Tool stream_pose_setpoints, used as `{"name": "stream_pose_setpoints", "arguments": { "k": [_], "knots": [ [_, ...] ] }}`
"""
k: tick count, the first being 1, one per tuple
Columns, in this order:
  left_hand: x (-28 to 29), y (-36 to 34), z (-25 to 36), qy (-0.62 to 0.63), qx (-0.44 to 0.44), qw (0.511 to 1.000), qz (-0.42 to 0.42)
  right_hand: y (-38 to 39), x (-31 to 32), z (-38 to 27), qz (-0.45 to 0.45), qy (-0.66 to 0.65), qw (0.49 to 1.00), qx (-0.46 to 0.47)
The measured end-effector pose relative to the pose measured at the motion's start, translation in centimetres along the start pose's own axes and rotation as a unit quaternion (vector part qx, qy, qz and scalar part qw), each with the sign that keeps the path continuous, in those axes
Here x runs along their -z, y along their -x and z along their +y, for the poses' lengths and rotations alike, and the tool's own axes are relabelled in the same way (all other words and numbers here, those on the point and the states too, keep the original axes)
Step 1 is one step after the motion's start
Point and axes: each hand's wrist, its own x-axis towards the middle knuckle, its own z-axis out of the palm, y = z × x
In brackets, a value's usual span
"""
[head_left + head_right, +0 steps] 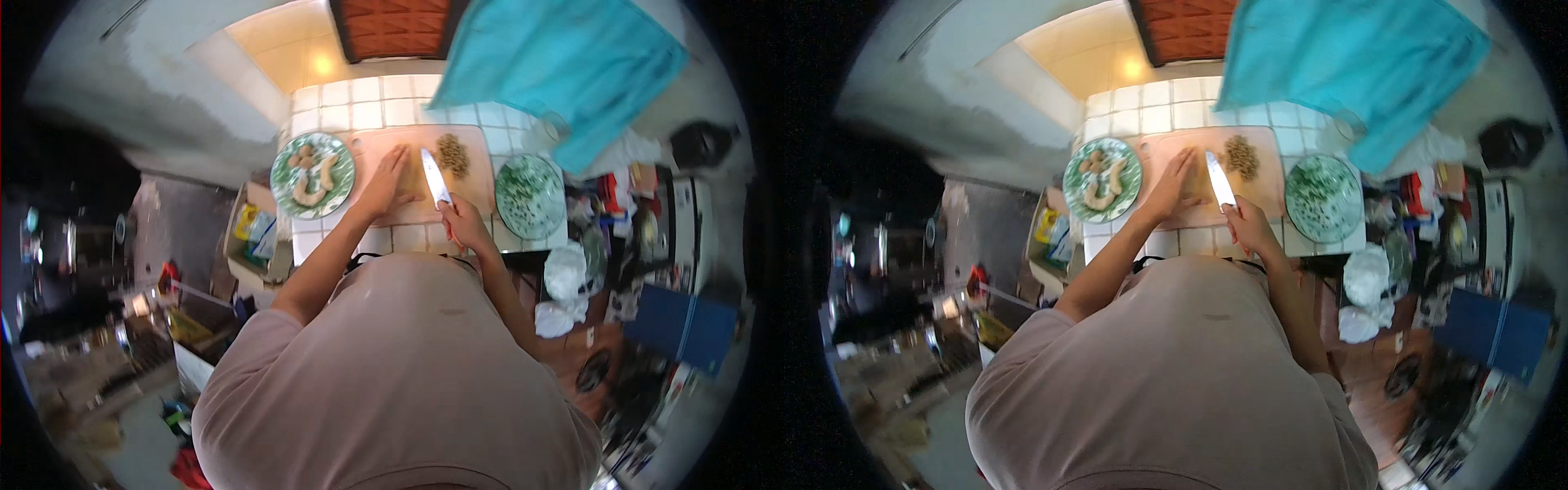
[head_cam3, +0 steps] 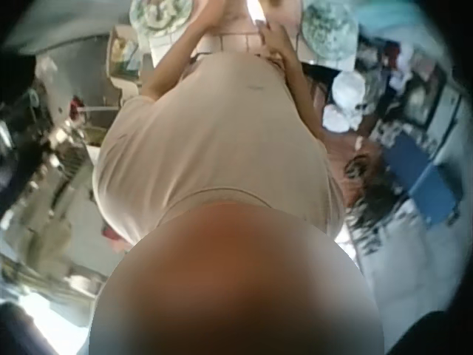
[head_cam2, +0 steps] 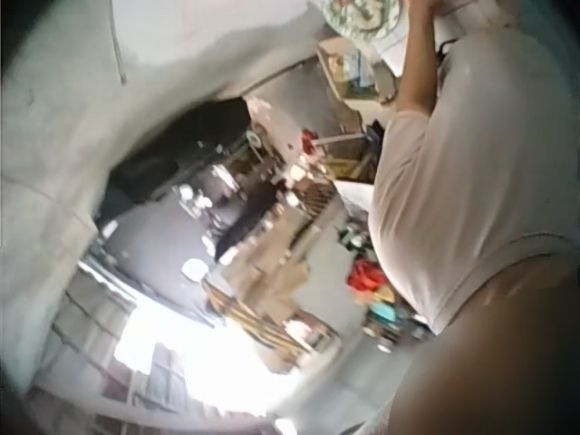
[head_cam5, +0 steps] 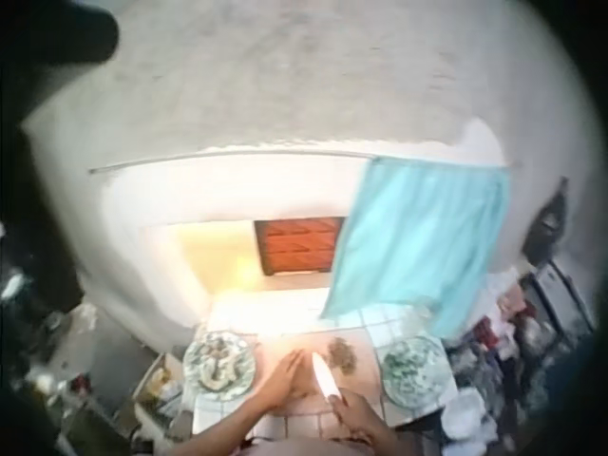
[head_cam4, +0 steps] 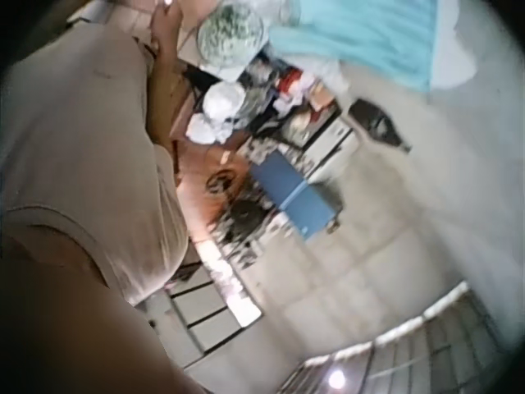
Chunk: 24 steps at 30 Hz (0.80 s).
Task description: Chopping garlic or ginger into small pieces on a cutting board using a knife.
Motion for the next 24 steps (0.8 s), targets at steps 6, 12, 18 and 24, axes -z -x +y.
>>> {"name": "stream_pose_setpoints", "arguments": {
  "k": [6, 12, 18, 24],
  "knots": [
    [5.7, 2.6, -0.4, 0.047, 0.169, 0.954, 0.244, -2.5, 1.5, 1.2, -0.090, -0.010, 0.994, 0.062],
    [11.2, 6.5, -6.2, -0.126, 0.384, 0.870, 0.282, -4.4, 2.5, 2.1, -0.149, -0.009, 0.987, 0.050],
    [12.0, 5.8, -7.1, -0.216, 0.362, 0.895, 0.148, -5.7, 2.8, 2.9, -0.161, -0.045, 0.985, 0.033],
    [11.6, 6.1, -6.9, -0.093, 0.348, 0.920, 0.153, -5.8, 2.4, 3.2, -0.138, -0.045, 0.989, 0.035]
  ]
}}
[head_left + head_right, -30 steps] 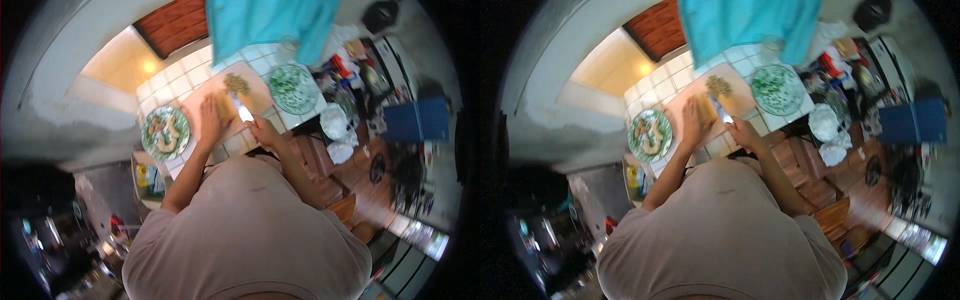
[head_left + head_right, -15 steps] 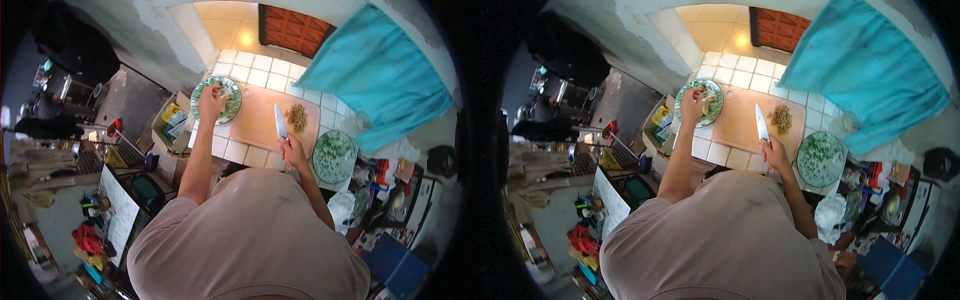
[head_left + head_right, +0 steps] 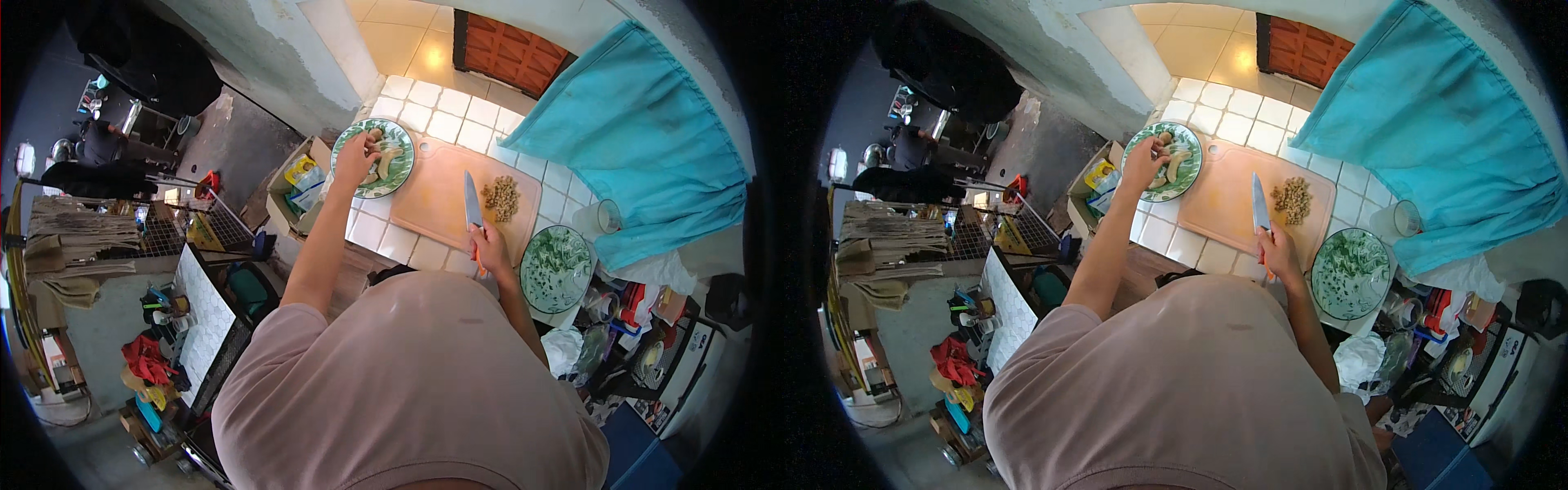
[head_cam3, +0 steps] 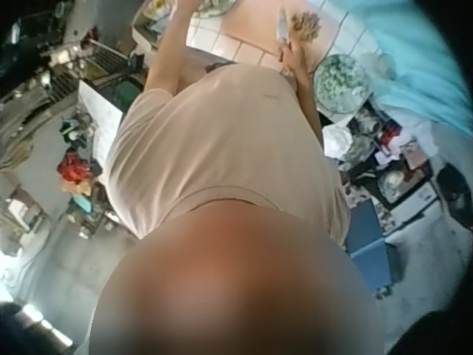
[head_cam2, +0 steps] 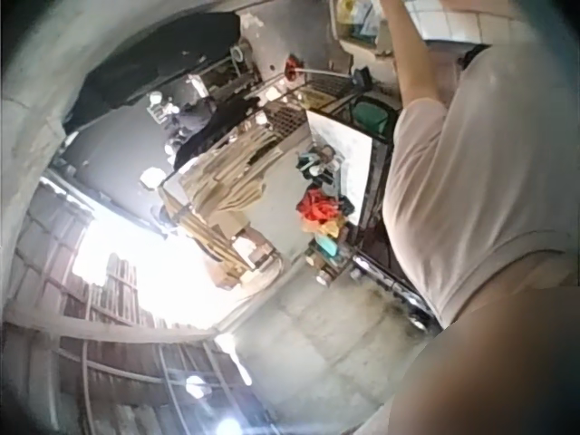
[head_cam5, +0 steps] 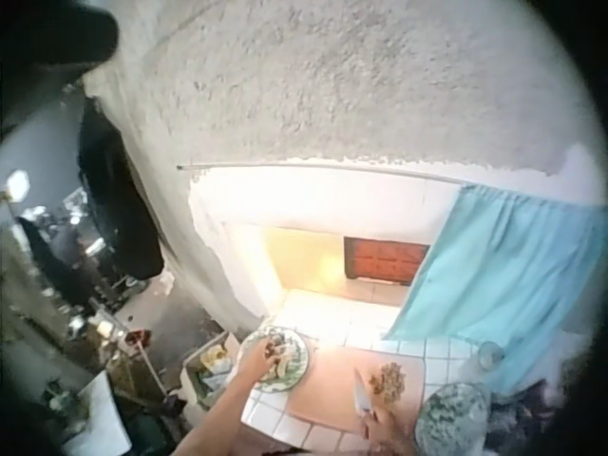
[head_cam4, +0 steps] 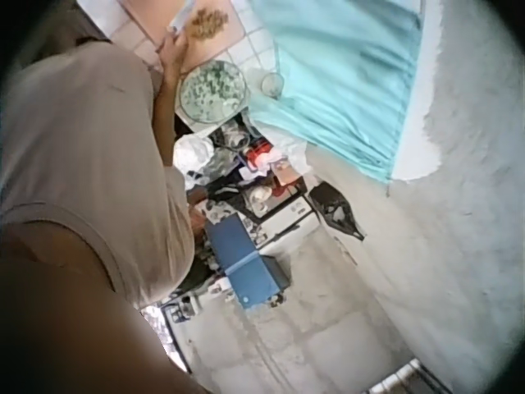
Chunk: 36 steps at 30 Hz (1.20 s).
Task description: Chopping garlic or ginger into small pieces on a cutting board using a knife.
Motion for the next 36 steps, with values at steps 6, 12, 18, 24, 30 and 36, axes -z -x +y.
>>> {"name": "stream_pose_setpoints", "arguments": {
  "k": [6, 12, 18, 24, 30, 36],
  "knots": [
    [0.9, 0.8, 0.3, 0.076, -0.003, 0.997, 0.032, 0.3, -0.6, 0.3, 0.043, 0.014, 0.999, 0.012],
    [-0.2, 0.8, 3.2, 0.412, 0.037, 0.910, -0.031, 0.6, -1.6, -0.5, 0.089, 0.034, 0.995, -0.012],
    [-5.3, 4.3, 7.4, 0.402, -0.030, 0.894, -0.196, 1.0, -5.7, -2.4, 0.165, 0.101, 0.981, -0.008],
    [-8.8, 7.7, 9.1, 0.318, -0.106, 0.927, -0.169, -0.5, -6.0, -3.5, 0.234, 0.435, 0.870, 0.006],
    [-7.8, 8.4, 8.6, 0.261, -0.194, 0.933, -0.155, -0.7, -5.3, -3.7, 0.250, 0.492, 0.831, -0.074],
    [-7.2, 8.0, 8.3, 0.252, -0.192, 0.932, -0.175, -0.1, -4.0, -2.1, 0.273, 0.496, 0.818, -0.099]
  ]
}}
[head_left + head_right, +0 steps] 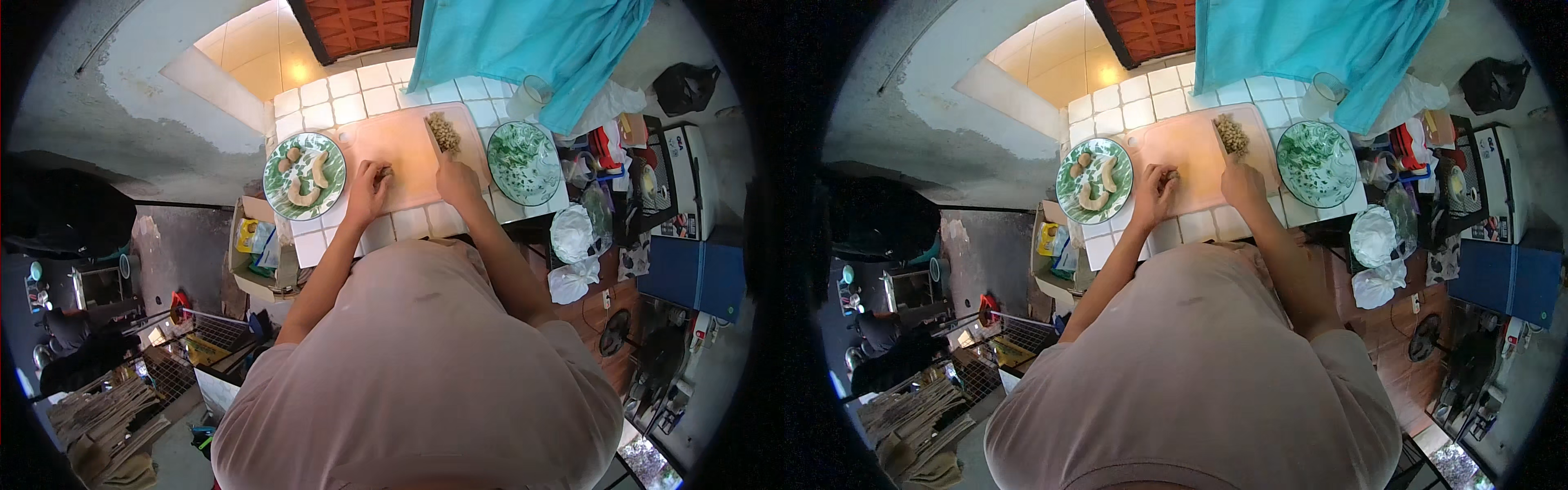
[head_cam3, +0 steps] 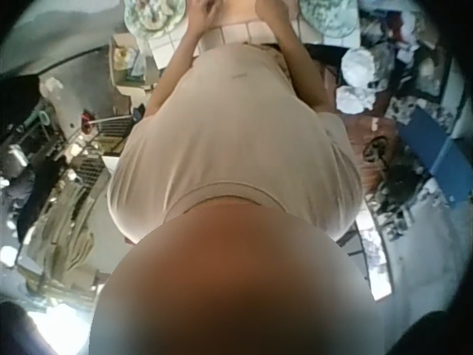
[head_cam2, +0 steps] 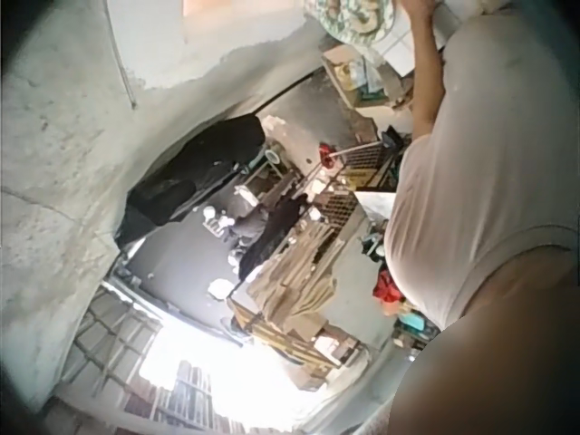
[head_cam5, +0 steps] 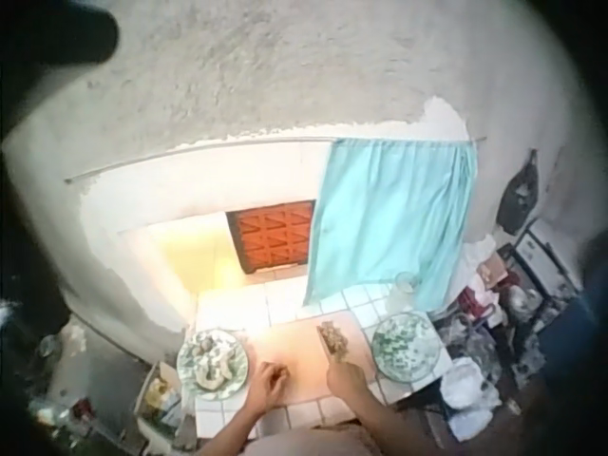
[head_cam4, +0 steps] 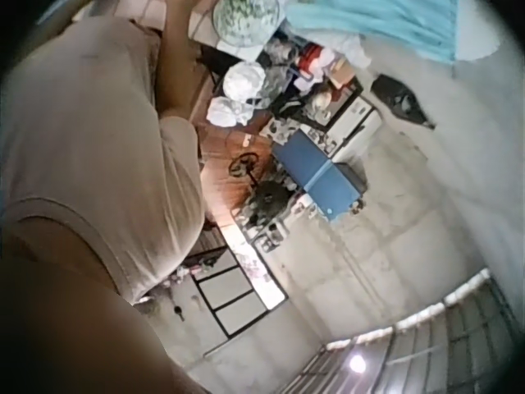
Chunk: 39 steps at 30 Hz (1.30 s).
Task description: Chopping garlic or ginger into small pieces on a cutting board using a knife.
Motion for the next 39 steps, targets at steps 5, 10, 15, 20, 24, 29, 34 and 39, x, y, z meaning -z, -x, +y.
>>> {"name": "stream_pose_setpoints", "arguments": {
  "k": [5, 10, 15, 20, 24, 29, 34, 39],
  "knots": [
    [-0.3, -0.5, -0.5, 0.004, -0.031, 0.999, 0.010, 1.0, 0.7, 0.4, 0.022, -0.014, 1.000, 0.001],
    [1.7, -0.9, -0.4, -0.046, 0.013, 0.999, 0.002, 4.7, 0.1, 1.5, 0.076, -0.221, 0.971, 0.058],
    [6.2, -1.9, 0.8, -0.041, -0.007, 0.992, 0.122, 10.3, 0.0, 4.6, -0.010, -0.438, 0.898, -0.053],
    [12.2, 0.0, -3.6, -0.258, -0.044, 0.948, 0.181, 12.1, -1.3, 5.8, -0.007, -0.545, 0.832, -0.102],
    [10.1, -1.3, 1.8, -0.324, -0.116, 0.911, 0.228, 13.1, 0.0, 6.2, 0.013, -0.470, 0.874, -0.122],
    [4.3, 4.2, 4.5, -0.119, 0.201, 0.964, -0.124, 13.3, -0.2, 9.5, 0.108, -0.342, 0.932, -0.046],
    [4.5, 10.2, 3.7, -0.156, 0.297, 0.938, -0.084, 13.9, 2.5, 12.2, 0.258, -0.185, 0.946, -0.066],
    [2.3, 10.3, -2.1, -0.091, 0.309, 0.941, 0.104, 12.5, 5.2, 14.2, 0.241, -0.202, 0.946, -0.085]
  ]
}}
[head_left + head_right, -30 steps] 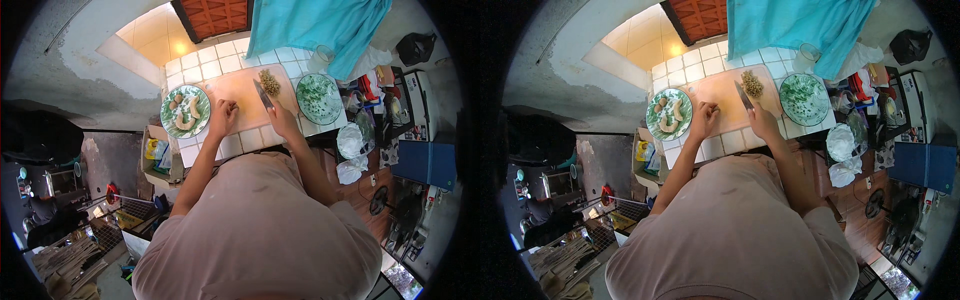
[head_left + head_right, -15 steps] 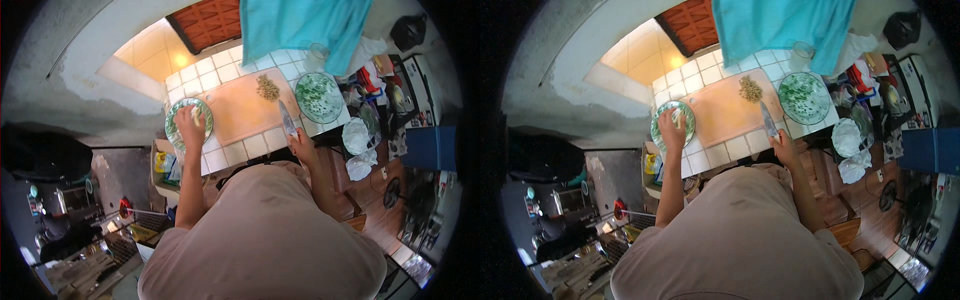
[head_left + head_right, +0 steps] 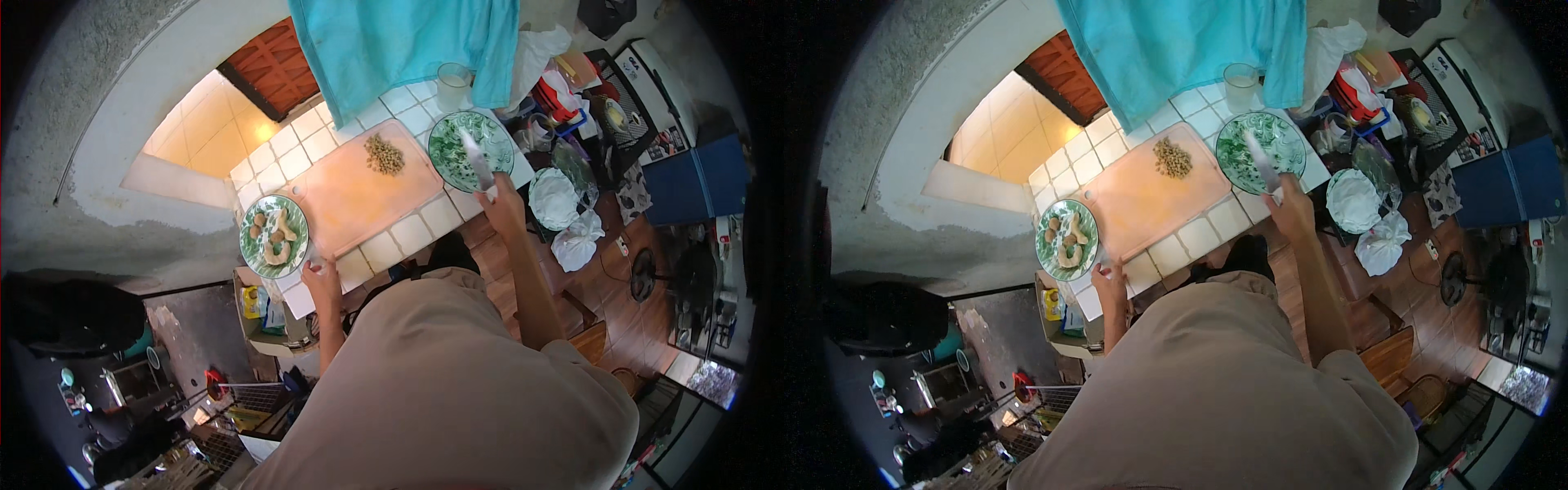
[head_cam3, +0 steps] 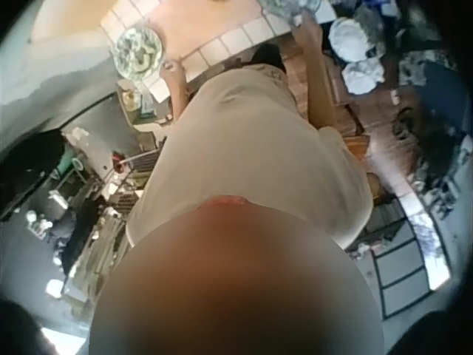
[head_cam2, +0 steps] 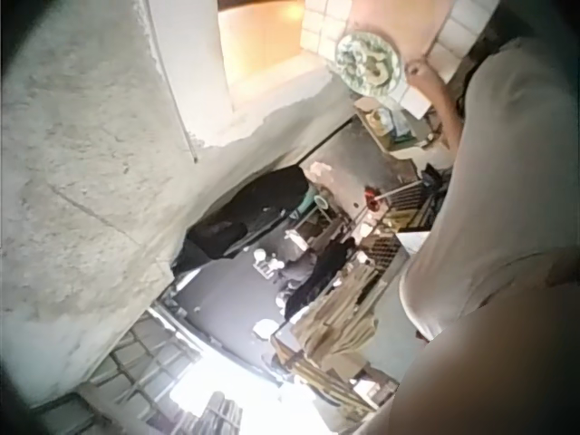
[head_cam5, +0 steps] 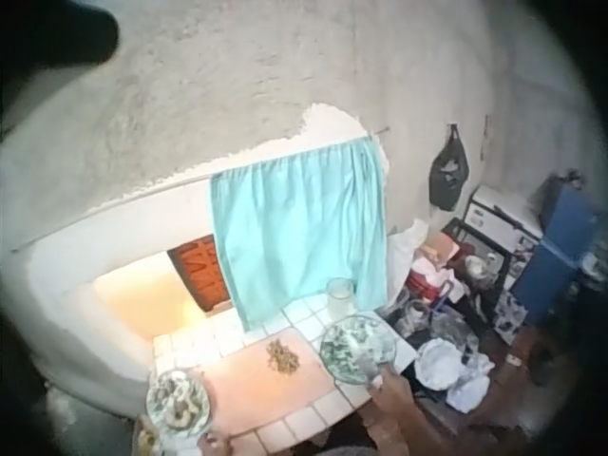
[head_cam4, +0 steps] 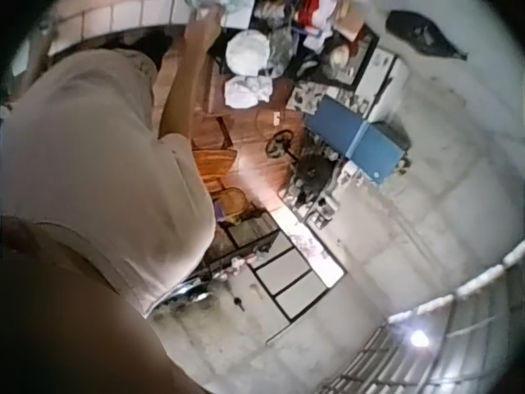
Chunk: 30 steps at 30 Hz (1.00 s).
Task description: Chopping garlic or ginger into small pieces on a cutting board using a knife.
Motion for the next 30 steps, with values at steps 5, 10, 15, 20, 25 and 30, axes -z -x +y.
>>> {"name": "stream_pose_setpoints", "arguments": {
  "k": [5, 10, 15, 20, 25, 30],
  "knots": [
    [-1.2, -0.6, 0.8, -0.078, -0.024, 0.994, 0.069, -1.0, -1.8, -3.5, -0.177, -0.057, 0.978, 0.093],
    [-2.9, 0.5, 6.7, -0.139, 0.022, 0.985, 0.104, 0.7, -2.9, -1.3, -0.225, -0.100, 0.960, 0.135],
    [-3.4, -0.6, 5.1, -0.165, 0.103, 0.978, 0.071, 1.2, -1.9, 3.3, -0.278, -0.113, 0.934, 0.193],
    [-2.9, -1.8, 0.8, -0.164, 0.086, 0.981, 0.048, 0.0, 1.1, 6.2, -0.369, -0.154, 0.902, 0.160],
    [-3.8, -0.7, 2.6, -0.118, 0.072, 0.980, 0.145, -1.4, 3.0, 8.3, -0.370, -0.160, 0.895, 0.191],
    [-7.0, -1.6, 7.2, -0.252, 0.158, 0.945, 0.133, -2.3, 3.3, 9.8, -0.370, -0.168, 0.892, 0.198]
  ]
}}
